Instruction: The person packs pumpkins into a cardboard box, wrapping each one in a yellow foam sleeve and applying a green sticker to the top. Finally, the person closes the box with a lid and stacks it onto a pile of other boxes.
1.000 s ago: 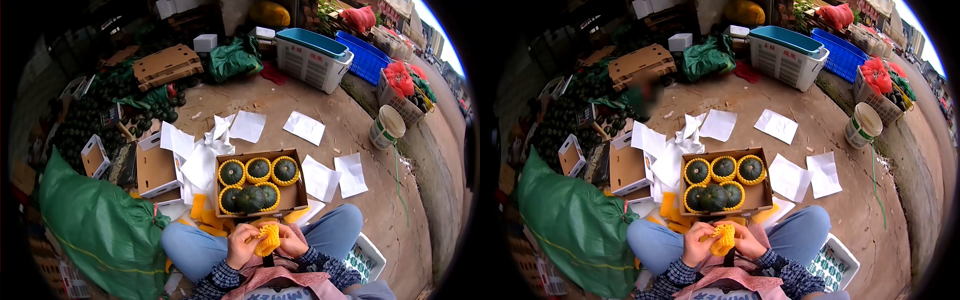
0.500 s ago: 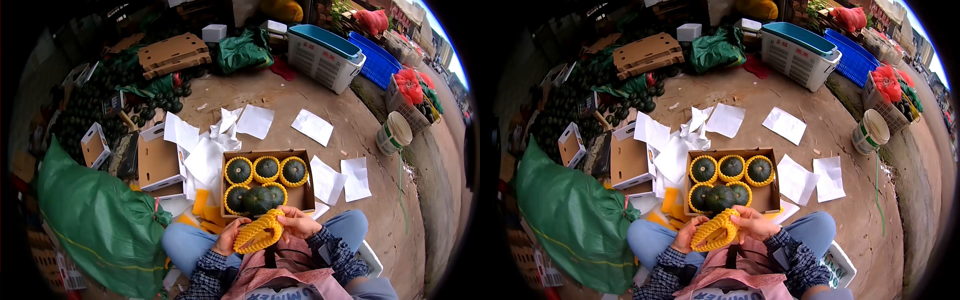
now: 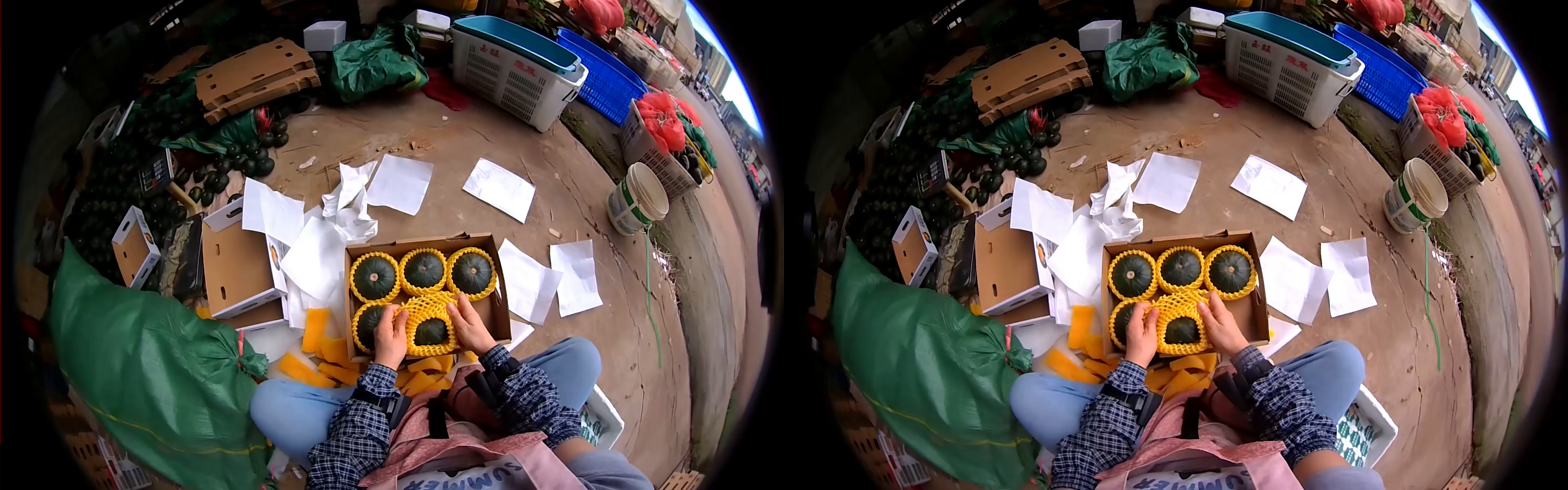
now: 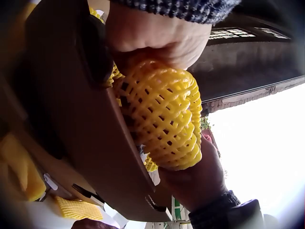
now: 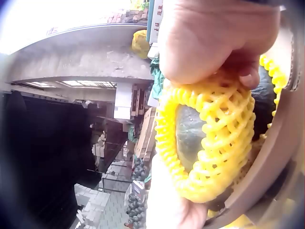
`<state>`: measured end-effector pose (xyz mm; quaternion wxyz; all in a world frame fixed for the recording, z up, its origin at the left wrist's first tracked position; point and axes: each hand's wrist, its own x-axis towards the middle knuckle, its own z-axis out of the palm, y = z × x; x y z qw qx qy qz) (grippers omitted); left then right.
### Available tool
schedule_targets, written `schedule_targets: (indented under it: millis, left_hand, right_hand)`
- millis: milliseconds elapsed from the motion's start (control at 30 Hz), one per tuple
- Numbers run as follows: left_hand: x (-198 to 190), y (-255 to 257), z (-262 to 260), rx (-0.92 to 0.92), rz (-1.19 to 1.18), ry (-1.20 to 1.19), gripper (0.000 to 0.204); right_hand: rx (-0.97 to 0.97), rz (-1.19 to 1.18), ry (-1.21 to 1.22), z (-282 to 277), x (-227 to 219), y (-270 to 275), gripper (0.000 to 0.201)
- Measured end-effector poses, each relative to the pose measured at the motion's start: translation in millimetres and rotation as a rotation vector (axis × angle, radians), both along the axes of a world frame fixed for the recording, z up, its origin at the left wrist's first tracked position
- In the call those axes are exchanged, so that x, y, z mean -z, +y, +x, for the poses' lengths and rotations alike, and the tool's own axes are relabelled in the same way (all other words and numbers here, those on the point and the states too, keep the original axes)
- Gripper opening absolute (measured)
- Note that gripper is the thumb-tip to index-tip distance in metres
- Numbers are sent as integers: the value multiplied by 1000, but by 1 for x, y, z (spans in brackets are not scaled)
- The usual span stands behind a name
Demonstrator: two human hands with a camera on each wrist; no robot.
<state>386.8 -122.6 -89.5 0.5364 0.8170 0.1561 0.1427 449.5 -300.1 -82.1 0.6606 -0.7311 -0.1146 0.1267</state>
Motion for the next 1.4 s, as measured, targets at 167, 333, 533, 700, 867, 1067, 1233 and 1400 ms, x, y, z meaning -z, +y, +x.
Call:
schedule_targets:
  millis: [167, 333, 533, 700, 867, 1067, 1233, 1400]
  left_hand:
    - [10, -6, 26, -19, -150, -11, 22]
    - [38, -3, 42, -103, -572, 100, 26]
    - [-24, 5, 16, 19, 5, 160, 36]
    - [-6, 3, -2, 187, -174, 239, 50]
    - [10, 5, -6, 236, -428, 302, 59]
    - [-7, -14, 4, 342, -477, 395, 82]
    - [-7, -18, 7, 392, -583, 288, 94]
    - [-48, -38, 5, 491, -224, 157, 122]
  right_hand:
    - [244, -115, -107, 18, 29, -11, 29]
    - [263, -41, 166, 19, 21, -15, 28]
    - [329, -546, -209, -13, -29, -22, 25]
    - [146, -634, -358, -37, -30, -14, 24]
    - [278, -659, -446, -34, -36, -25, 44]
    - [289, -333, -310, -29, -6, -34, 33]
    - [141, -396, -430, -39, -6, -41, 44]
    - [110, -172, -97, -40, -26, -46, 88]
